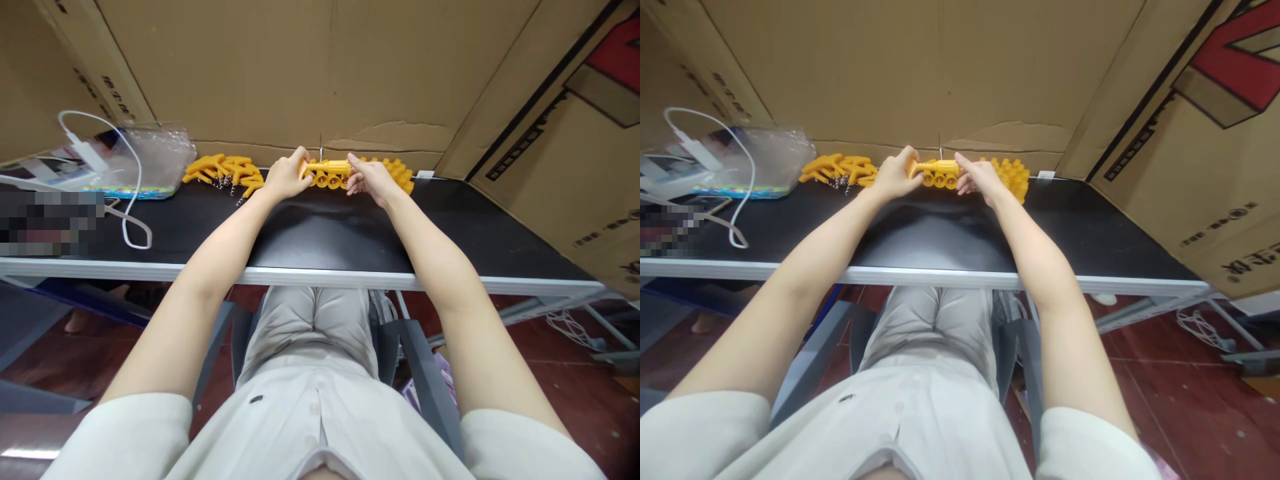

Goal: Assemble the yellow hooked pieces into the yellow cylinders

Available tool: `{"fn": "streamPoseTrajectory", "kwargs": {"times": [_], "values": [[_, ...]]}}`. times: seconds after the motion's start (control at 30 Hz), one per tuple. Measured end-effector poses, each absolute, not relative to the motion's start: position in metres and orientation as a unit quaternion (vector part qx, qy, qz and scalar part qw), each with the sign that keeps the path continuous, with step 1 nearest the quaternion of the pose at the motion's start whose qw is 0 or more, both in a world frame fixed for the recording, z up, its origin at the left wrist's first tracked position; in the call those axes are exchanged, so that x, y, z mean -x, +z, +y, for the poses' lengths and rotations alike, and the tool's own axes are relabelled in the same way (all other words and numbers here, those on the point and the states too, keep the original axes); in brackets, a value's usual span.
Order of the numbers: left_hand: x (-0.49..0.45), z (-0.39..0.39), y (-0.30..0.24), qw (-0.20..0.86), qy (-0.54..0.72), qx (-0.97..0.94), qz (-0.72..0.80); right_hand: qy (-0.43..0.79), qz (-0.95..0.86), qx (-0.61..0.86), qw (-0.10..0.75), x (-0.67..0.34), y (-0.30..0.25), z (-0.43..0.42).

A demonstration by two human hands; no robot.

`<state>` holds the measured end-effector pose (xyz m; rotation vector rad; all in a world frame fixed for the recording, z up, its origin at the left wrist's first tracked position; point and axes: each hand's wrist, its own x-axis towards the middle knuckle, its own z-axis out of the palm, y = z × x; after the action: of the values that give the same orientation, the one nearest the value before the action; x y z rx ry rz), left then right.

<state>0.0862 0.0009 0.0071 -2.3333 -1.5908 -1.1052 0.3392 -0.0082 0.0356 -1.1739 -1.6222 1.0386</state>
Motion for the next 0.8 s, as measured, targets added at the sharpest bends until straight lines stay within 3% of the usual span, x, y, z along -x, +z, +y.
{"fn": "streamPoseTrajectory", "kwargs": {"times": [0.8], "values": [[-0.089, -0.004, 0.009, 0.07, -0.336, 0.769, -0.539, 0.436, -0.613, 0.499, 0.43, -0.338, 0.031, 0.001]]}}
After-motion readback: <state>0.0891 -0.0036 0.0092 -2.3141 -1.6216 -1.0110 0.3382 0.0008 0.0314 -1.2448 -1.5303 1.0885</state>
